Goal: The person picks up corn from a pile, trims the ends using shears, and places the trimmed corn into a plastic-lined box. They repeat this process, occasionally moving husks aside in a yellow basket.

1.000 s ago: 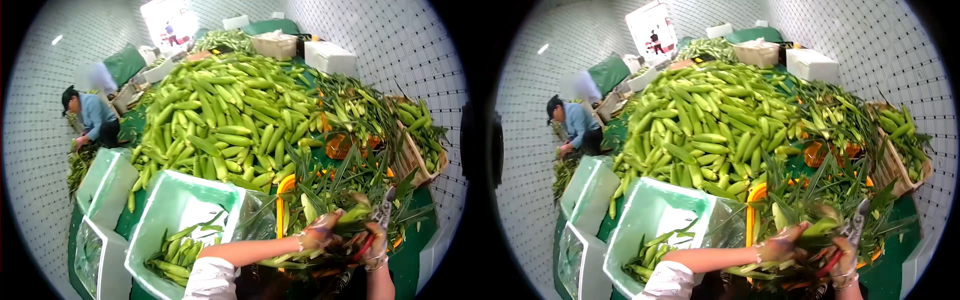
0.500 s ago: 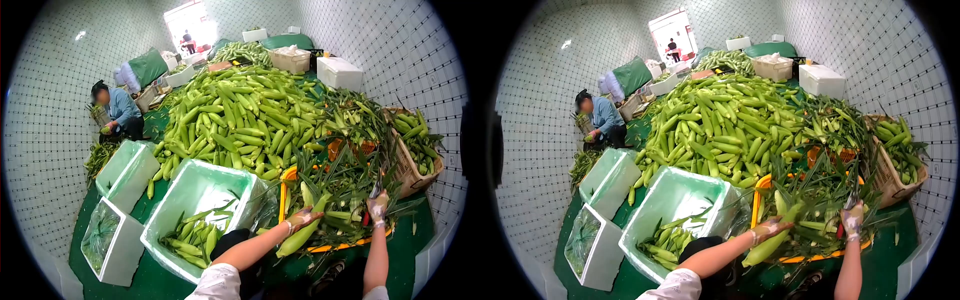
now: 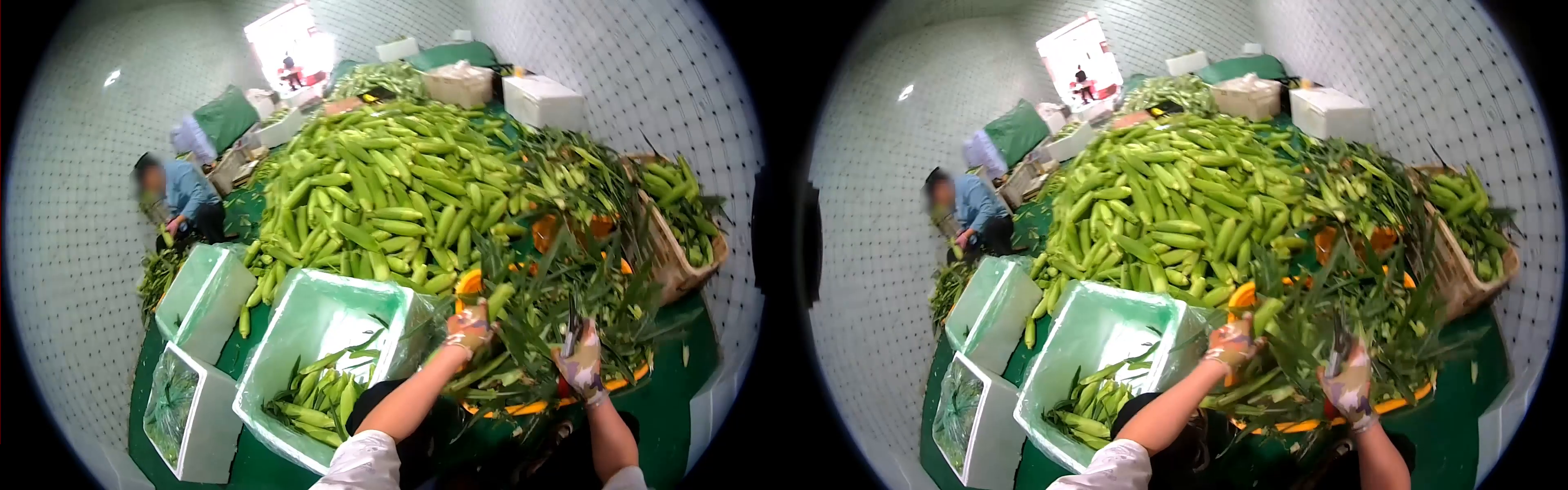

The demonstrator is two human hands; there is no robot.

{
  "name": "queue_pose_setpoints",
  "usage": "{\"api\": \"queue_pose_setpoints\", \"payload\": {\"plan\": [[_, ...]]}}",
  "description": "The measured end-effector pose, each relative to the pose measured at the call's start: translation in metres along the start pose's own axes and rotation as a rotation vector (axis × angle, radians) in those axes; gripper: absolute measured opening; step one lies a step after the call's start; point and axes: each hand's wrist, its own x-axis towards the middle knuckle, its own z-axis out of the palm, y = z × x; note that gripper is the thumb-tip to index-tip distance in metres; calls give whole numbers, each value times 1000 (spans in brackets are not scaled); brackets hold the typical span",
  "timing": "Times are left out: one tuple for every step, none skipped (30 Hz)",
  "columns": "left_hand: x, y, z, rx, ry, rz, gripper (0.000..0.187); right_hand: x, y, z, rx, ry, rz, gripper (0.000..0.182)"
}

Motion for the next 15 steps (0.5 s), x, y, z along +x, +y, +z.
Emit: {"api": "queue_pose_setpoints", "payload": {"plan": [[-2,-4,0,68,24,-6,63,2,-5,0,161,-19,53,66],[1,-9,5,32,61,-9,66,-2,4,8,43,-61,50,69],[-9,-1,-11,-114,22,-32,68,-7,18,21,76,-176,98,69],[-6,-3,-5,-191,11,-46,72,-9,3,19,285,-369,154,68],[-12,0,-5,-183,85,40,59,-10,-10,18,175,-477,129,68],[-6,-7,6,-711,-48,90,46,-15,-9,27,132,-524,140,67],[0,-13,18,-1234,-202,73,41,-20,-8,33,197,-517,112,71],[0,-15,19,-1084,-141,176,41,-17,-9,33,160,-598,108,76],[-6,-9,14,-1137,-183,141,43,-21,2,39,161,-551,89,72],[-10,-4,8,-1191,-212,105,44,-23,10,46,160,-506,58,68],[-12,-7,9,-1194,-218,150,46,-13,-1,34,178,-643,205,74],[-14,-9,9,-1192,-225,150,46,-17,10,40,244,-578,148,82],[-17,-11,10,-1163,-269,204,49,-16,10,37,236,-592,122,85],[-20,-11,10,-1137,-312,256,52,-11,10,31,226,-608,97,87],[-25,-7,8,-1102,-279,247,53,-8,10,27,302,-690,143,90]]}}
